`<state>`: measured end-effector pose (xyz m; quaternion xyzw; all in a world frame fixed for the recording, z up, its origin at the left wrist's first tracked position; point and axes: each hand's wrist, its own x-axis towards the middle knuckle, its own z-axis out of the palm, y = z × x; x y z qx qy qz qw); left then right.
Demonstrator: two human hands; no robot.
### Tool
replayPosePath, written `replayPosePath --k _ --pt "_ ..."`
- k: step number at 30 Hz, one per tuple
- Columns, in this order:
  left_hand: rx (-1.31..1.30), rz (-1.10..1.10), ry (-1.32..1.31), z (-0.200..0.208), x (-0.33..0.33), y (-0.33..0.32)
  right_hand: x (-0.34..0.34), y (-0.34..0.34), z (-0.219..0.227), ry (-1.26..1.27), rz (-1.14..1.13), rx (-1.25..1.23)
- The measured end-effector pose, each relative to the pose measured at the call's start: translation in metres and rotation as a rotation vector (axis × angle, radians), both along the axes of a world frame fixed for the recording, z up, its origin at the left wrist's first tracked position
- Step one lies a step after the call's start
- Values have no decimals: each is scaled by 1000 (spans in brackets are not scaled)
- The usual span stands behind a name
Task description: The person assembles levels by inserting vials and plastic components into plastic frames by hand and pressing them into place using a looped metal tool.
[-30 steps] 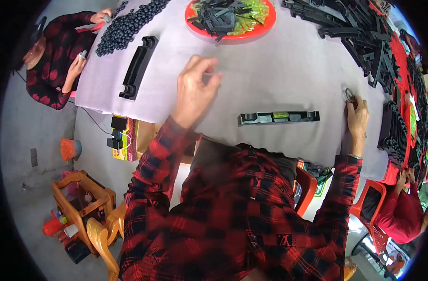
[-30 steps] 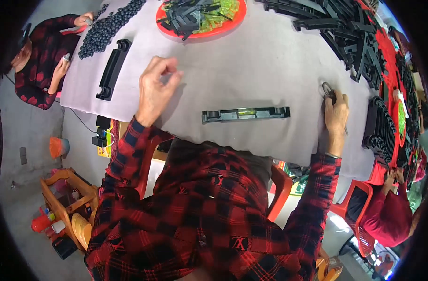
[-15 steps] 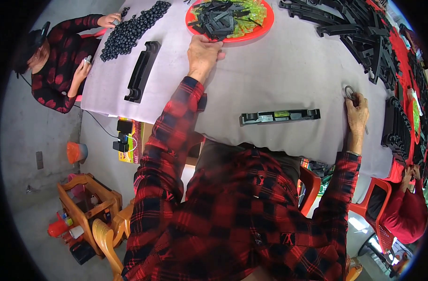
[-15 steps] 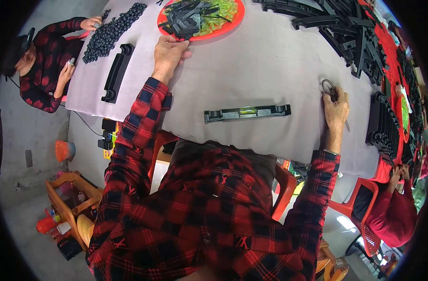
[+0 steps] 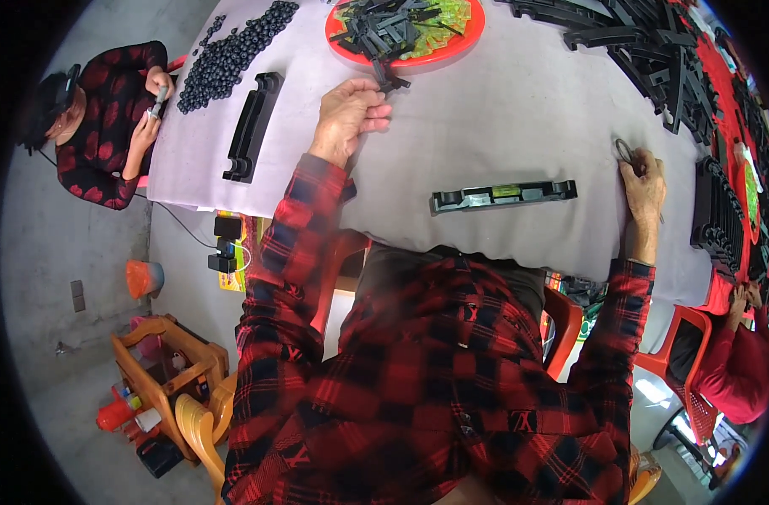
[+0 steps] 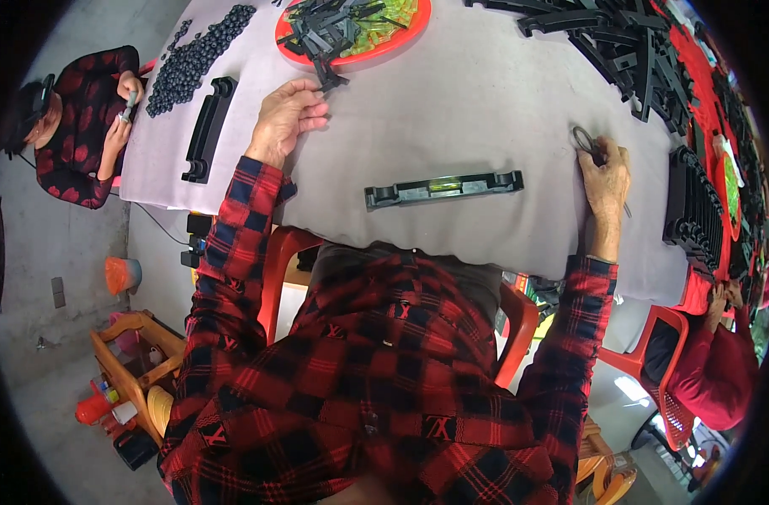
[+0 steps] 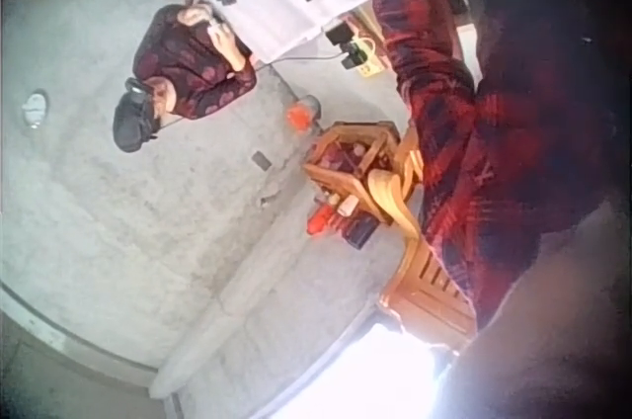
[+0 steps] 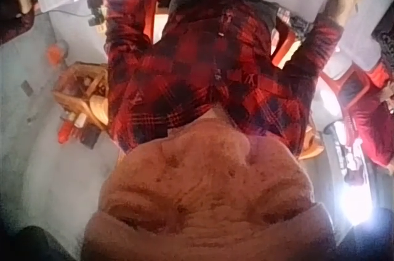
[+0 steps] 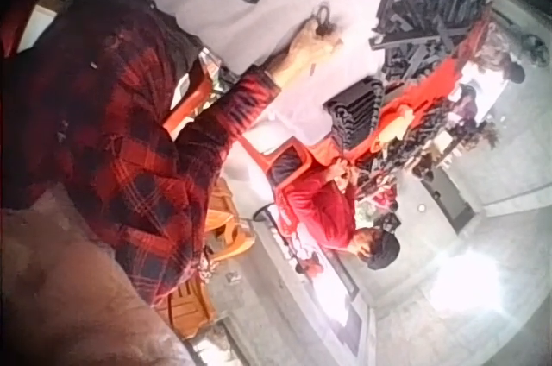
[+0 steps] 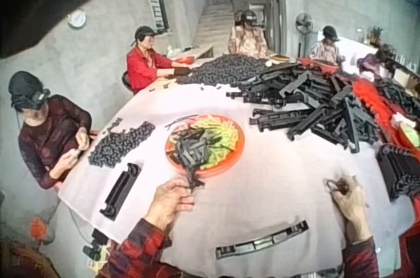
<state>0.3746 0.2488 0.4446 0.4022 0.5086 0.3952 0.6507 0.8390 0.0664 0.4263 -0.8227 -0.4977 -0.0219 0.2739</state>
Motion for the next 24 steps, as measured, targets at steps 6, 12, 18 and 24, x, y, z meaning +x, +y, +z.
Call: replayPosePath --k 6,12,18,24 --pt "163 -65 130 -2 13 -11 -25 -2 18 -66 10 5" --pt "506 -119 390 6 35 -27 -63 -10 44 -118 64 156" --pt "1206 -172 654 36 48 -61 -118 -6 59 429 340 315" --pt "1524 -239 423 57 66 -94 -168 3 72 1109 460 136"
